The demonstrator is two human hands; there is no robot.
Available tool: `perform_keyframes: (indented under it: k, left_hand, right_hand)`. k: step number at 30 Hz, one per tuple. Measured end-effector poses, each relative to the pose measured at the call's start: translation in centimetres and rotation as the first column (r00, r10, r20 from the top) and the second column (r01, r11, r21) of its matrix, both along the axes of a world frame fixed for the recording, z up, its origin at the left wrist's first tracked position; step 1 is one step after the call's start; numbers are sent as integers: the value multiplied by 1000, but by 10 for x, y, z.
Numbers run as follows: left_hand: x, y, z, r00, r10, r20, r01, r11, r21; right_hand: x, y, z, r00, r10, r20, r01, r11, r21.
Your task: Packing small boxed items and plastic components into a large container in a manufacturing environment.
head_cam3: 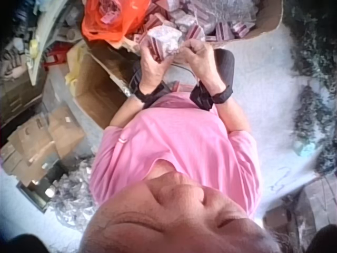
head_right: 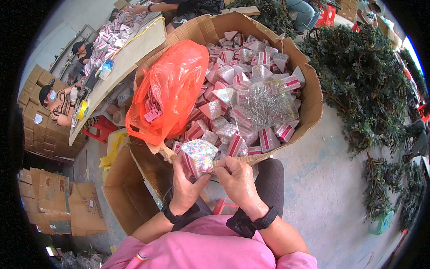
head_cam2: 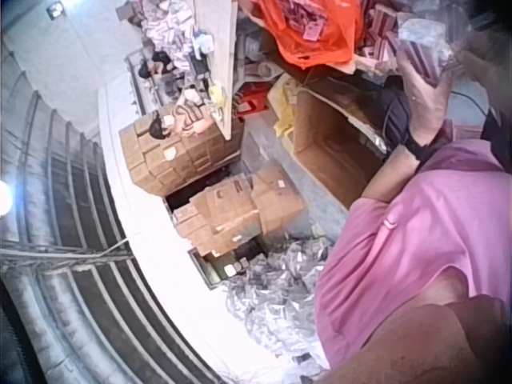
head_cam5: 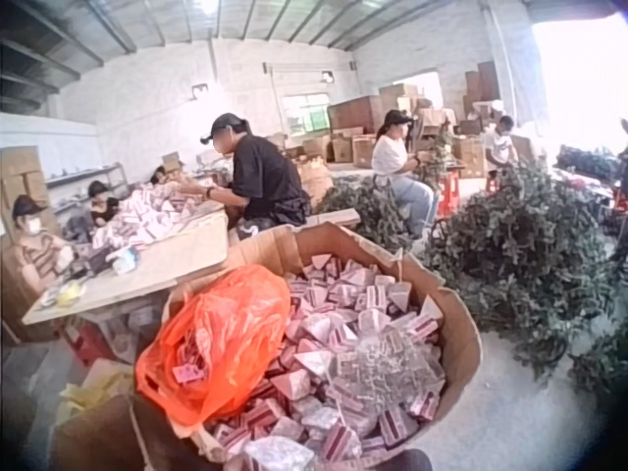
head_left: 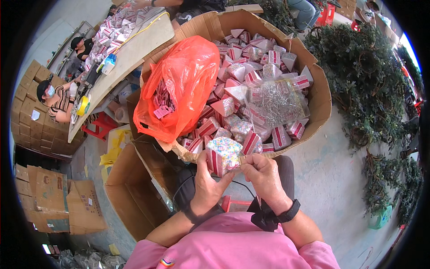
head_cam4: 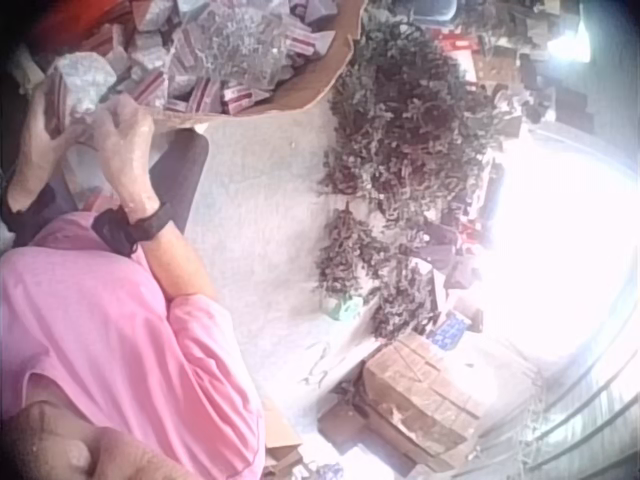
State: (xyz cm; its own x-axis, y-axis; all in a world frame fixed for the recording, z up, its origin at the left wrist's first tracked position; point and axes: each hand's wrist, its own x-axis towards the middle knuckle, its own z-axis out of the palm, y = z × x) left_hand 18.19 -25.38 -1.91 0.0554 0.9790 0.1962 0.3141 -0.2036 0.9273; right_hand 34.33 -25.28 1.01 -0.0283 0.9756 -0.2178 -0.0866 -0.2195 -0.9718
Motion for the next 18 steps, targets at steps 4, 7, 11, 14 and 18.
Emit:
perform_keyframes:
  k: [4, 7, 11, 14, 18]
  left_hand:
    - [2, 3, 0, 998, -3, -61, 2, 1000, -15]
    - [10, 9, 5, 977, -61, 202, 96, 981, -168]
    - [-2, 5, 8, 837, 41, 546, 208, 898, -386]
    - [-14, 13, 9, 772, 120, 624, 222, 869, -442]
    - [-77, 79, 37, 811, 112, 574, 90, 946, -312]
  right_hand:
    - [2, 4, -1, 998, 2, 70, -3, 1000, 15]
    - [6, 8, -3, 987, -3, -160, -9, 997, -74]
    - [-3, 15, 9, 961, 28, -275, -64, 990, -122]
    - [-5, 17, 7, 983, 24, -184, -45, 993, -110]
    - [3, 12, -1, 966, -75, -249, 22, 978, -209]
